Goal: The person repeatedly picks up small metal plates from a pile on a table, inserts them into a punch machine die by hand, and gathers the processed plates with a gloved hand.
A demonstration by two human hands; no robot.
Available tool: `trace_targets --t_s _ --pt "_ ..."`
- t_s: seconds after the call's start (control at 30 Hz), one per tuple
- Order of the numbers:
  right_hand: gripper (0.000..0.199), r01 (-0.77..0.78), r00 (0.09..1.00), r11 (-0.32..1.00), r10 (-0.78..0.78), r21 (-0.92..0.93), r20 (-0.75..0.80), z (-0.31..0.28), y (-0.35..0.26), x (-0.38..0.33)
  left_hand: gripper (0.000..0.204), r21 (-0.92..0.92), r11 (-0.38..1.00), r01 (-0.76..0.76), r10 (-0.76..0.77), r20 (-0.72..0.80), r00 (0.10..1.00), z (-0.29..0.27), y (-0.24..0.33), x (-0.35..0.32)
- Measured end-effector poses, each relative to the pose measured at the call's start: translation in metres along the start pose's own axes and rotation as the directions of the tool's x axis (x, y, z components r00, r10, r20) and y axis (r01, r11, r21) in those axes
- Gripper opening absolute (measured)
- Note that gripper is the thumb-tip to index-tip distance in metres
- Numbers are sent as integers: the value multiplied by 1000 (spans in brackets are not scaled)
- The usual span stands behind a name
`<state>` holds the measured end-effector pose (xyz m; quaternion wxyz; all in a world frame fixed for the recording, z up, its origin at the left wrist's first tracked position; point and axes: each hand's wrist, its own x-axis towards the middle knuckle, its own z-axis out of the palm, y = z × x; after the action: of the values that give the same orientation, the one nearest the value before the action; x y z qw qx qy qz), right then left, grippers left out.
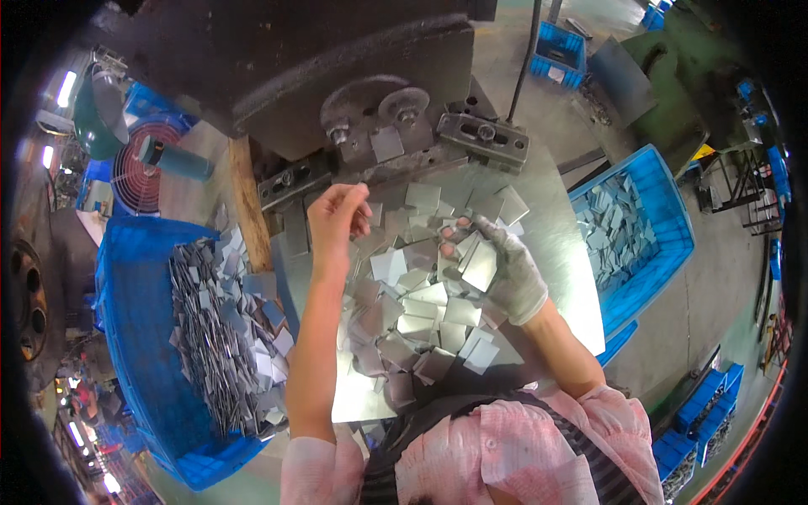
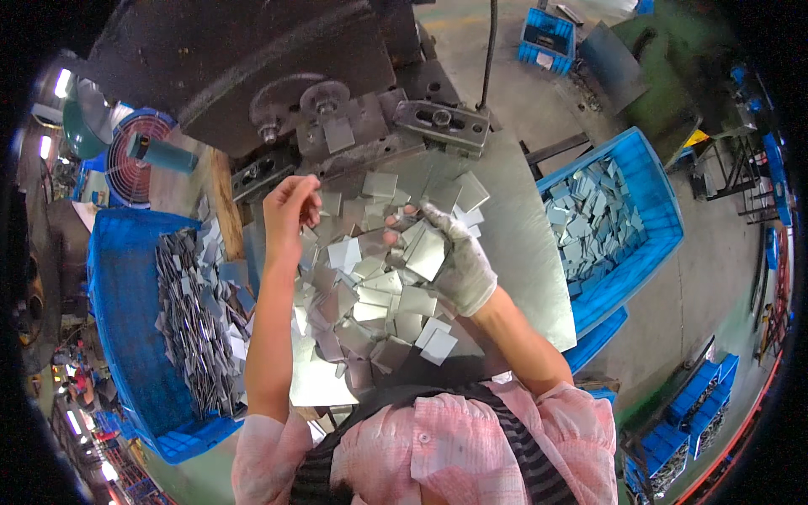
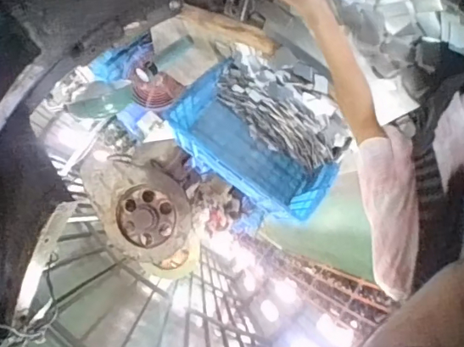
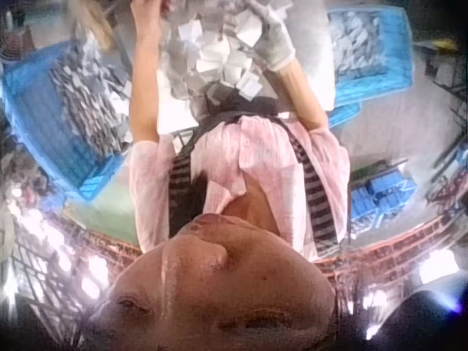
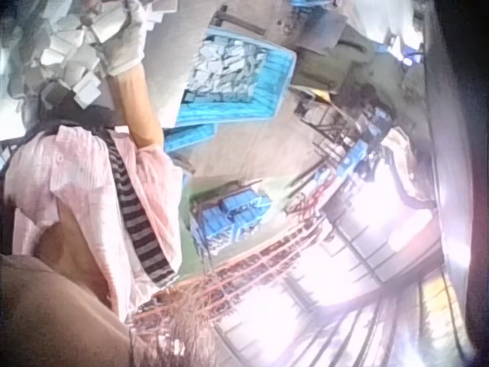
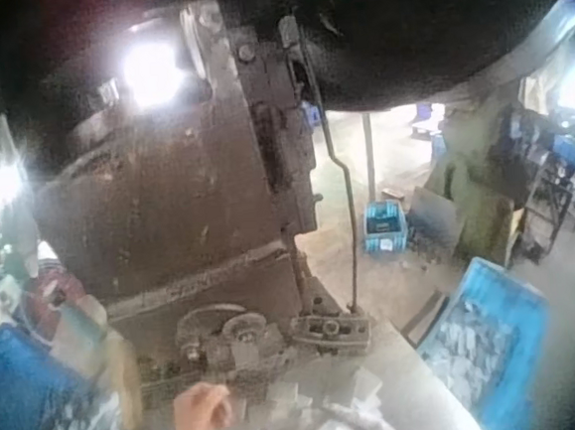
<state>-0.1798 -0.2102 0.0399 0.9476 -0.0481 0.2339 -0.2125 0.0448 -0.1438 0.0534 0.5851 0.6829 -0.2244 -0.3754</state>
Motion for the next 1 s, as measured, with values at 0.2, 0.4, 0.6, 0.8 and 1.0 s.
trace_targets --t_s 0.2,0.4,0.6,0.8,1.0 --pt "18 79 997 997 -79 -10 -7 6 -9 -7 31 732 550 -401 237 324 916 -14 -15 -56" --pt "20 71 997 997 -71 -24 -28 4 -15 17 28 823 289 -490 261 425 867 -13 -19 -60" --pt "38 -12 1000 965 12 -264 -1 42 -13 93 10 800 91 -593 526 467 711 -19 -15 -48" --pt "23 150 967 895 -221 -420 -126 59 -4 120 18 139 984 -109 113 -25 993 -14 9 -14" --pt "25 46 997 985 -55 -164 -50 21 -14 47 15 -436 896 91 -105 -7 994 30 -6 37"
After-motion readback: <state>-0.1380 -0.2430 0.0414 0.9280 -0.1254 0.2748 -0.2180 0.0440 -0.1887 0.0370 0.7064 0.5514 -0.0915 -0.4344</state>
